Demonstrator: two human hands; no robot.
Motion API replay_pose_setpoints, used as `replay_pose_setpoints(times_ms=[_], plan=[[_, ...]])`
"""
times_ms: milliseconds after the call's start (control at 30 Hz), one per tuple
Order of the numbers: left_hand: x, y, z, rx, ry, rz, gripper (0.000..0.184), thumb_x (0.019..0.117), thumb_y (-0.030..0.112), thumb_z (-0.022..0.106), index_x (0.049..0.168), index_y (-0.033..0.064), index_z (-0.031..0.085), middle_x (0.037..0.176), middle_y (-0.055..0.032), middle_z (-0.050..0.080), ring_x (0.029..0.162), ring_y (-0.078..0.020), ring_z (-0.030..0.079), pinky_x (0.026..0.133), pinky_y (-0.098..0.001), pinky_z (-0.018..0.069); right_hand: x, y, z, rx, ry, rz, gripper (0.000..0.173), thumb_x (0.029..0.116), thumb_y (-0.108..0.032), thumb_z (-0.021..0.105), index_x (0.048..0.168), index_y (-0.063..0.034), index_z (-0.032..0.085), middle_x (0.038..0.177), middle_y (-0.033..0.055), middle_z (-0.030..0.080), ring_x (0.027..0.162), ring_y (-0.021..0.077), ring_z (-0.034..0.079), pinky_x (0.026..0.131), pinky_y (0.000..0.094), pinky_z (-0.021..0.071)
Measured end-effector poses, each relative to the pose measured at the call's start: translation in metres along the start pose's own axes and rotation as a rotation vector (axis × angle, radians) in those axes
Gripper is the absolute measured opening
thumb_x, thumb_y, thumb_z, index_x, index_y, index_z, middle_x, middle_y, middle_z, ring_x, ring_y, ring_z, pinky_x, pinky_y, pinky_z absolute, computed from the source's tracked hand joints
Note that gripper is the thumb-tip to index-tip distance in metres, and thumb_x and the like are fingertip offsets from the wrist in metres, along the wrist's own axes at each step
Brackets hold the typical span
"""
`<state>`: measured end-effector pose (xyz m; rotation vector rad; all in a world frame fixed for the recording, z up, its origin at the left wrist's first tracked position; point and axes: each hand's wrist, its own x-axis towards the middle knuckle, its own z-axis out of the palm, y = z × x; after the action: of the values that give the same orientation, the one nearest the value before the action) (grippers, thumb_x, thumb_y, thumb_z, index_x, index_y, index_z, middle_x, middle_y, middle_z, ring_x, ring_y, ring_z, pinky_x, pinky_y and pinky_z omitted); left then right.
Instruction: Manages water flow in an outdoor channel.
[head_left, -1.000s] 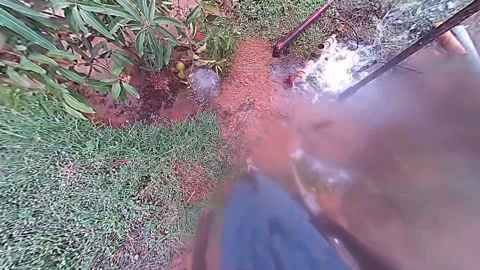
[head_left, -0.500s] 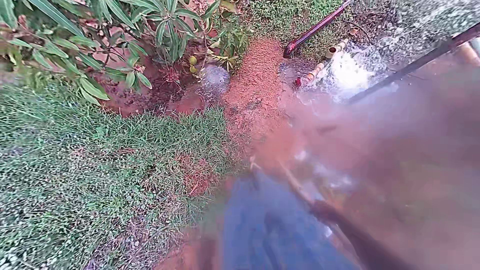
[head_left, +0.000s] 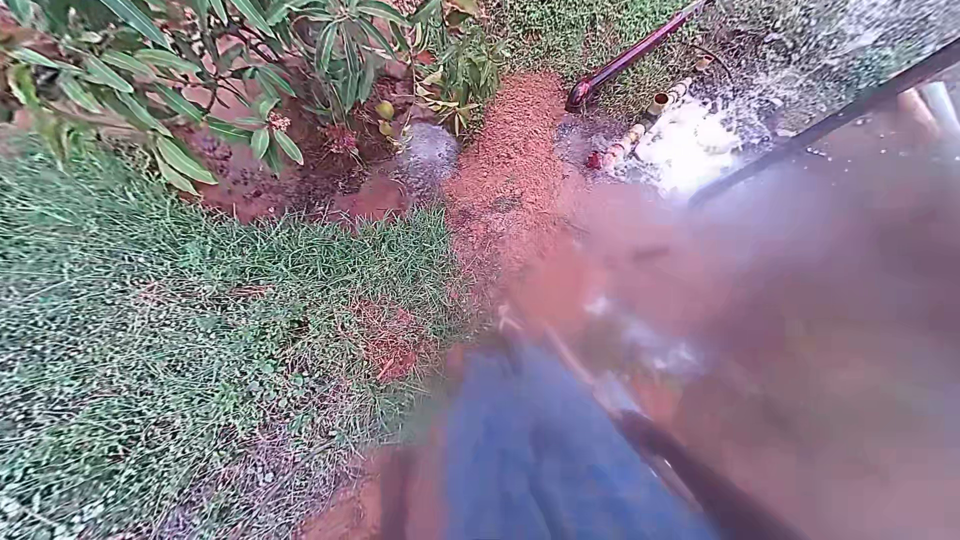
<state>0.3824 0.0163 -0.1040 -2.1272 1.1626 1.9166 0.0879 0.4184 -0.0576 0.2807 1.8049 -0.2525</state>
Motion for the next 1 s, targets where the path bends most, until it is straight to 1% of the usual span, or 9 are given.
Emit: replay_pose_setpoints(times_ms=[100, 233, 433, 533, 633, 733, 800, 933, 1000], plan=[[0.017, -0.013, -0.016, -0.017, 0.011, 0.023, 0.041, 0.1132, 0.022, 0.033, 0.143, -0.0033, 0.043, 0.129, -0.0272, 0.060, 0.104, -0.0333, 0.066, 0.082, -0.0476, 0.0558, 0.022, 0.031, 0.006, 0.113, -0.043, -0.131, 0.034, 0.0987, -0.031, 0.064, 0.120, -0.0045, 0.060, 0.073, 0.0014, 0.064, 0.054, 0.0090, 0.056, 0.051, 0.0291, 0.0484], [0.020, -0.035, -0.033, -0.006, 0.000, 0.036, 0.041, 0.1127, 0.024, 0.035, 0.141, -0.0033, 0.046, 0.127, -0.0253, 0.062, 0.102, -0.0325, 0.068, 0.080, -0.0471, 0.0569, -0.008, 0.011, 0.018, 0.087, 0.041, 0.005, 0.032, 0.0993, -0.029, 0.066, 0.122, -0.0081, 0.060, 0.079, 0.0020, 0.062, 0.060, 0.0119, 0.056, 0.057, 0.0315, 0.0486], [-0.037, -0.041, -0.029, 0.074, 0.046, 0.085, 0.042, 0.1123, 0.018, 0.032, 0.141, -0.0107, 0.043, 0.130, -0.0331, 0.057, 0.106, -0.0355, 0.067, 0.084, -0.0462, 0.0567, -0.046, 0.001, 0.036, 0.097, 0.039, 0.026, 0.034, 0.1003, -0.024, 0.066, 0.127, -0.0060, 0.056, 0.083, 0.0034, 0.058, 0.063, 0.0112, 0.053, 0.058, 0.0303, 0.0465], [-0.088, 0.000, -0.016, 0.127, 0.031, -0.053, 0.041, 0.1125, 0.011, 0.031, 0.144, -0.0144, 0.039, 0.140, -0.0359, 0.050, 0.117, -0.0352, 0.060, 0.099, -0.0440, 0.0474, -0.033, 0.021, 0.049, 0.112, 0.034, 0.031, 0.030, 0.1021, -0.027, 0.063, 0.124, -0.0064, 0.058, 0.083, 0.0031, 0.059, 0.062, 0.0116, 0.054, 0.057, 0.0307, 0.0474], [-0.076, -0.043, -0.030, 0.162, -0.004, 0.280, 0.043, 0.1119, 0.013, 0.033, 0.132, -0.0232, 0.042, 0.121, -0.0445, 0.055, 0.101, -0.0410, 0.066, 0.082, -0.0422, 0.0564, -0.037, 0.035, 0.062, 0.164, 0.014, 0.030, 0.020, 0.1032, -0.024, 0.060, 0.115, -0.0082, 0.057, 0.078, 0.0009, 0.057, 0.059, 0.0104, 0.053, 0.055, 0.0288, 0.0473], [-0.058, -0.033, -0.037, 0.137, -0.023, 0.021, 0.042, 0.1126, 0.014, 0.028, 0.143, -0.0119, 0.040, 0.136, -0.0348, 0.053, 0.113, -0.0380, 0.062, 0.091, -0.0475, 0.0519, -0.035, 0.047, 0.076, 0.210, 0.029, 0.008, 0.020, 0.1044, -0.024, 0.058, 0.115, -0.0067, 0.058, 0.075, 0.0021, 0.055, 0.057, 0.0118, 0.052, 0.054, 0.0300, 0.0465], [-0.036, -0.040, -0.046, 0.117, -0.042, -0.043, 0.044, 0.1137, 0.019, 0.027, 0.147, -0.0075, 0.037, 0.139, -0.0310, 0.053, 0.114, -0.0348, 0.062, 0.092, -0.0466, 0.0518, -0.023, 0.062, 0.083, 0.139, 0.045, -0.013, 0.029, 0.1052, -0.032, 0.057, 0.119, -0.0063, 0.061, 0.085, 0.0067, 0.061, 0.067, 0.0157, 0.058, 0.063, 0.0348, 0.0509], [0.001, -0.060, -0.061, 0.073, -0.039, 0.007, 0.046, 0.1137, 0.022, 0.028, 0.148, -0.0065, 0.037, 0.135, -0.0301, 0.055, 0.109, -0.0333, 0.065, 0.086, -0.0450, 0.0548, -0.039, 0.051, 0.088, 0.034, 0.034, -0.020, 0.045, 0.1073, -0.033, 0.055, 0.132, 0.0036, 0.060, 0.128, 0.0263, 0.063, 0.117, 0.0345, 0.062, 0.104, 0.0512, 0.0449], [0.006, -0.064, -0.063, 0.059, -0.024, 0.008, 0.045, 0.1138, 0.023, 0.029, 0.147, -0.0061, 0.039, 0.137, -0.0295, 0.055, 0.112, -0.0338, 0.065, 0.088, -0.0458, 0.0549, -0.052, 0.042, 0.084, -0.024, 0.011, -0.021, 0.045, 0.1080, -0.033, 0.054, 0.134, 0.0032, 0.059, 0.132, 0.0265, 0.062, 0.124, 0.0349, 0.060, 0.108, 0.0508, 0.0428]])
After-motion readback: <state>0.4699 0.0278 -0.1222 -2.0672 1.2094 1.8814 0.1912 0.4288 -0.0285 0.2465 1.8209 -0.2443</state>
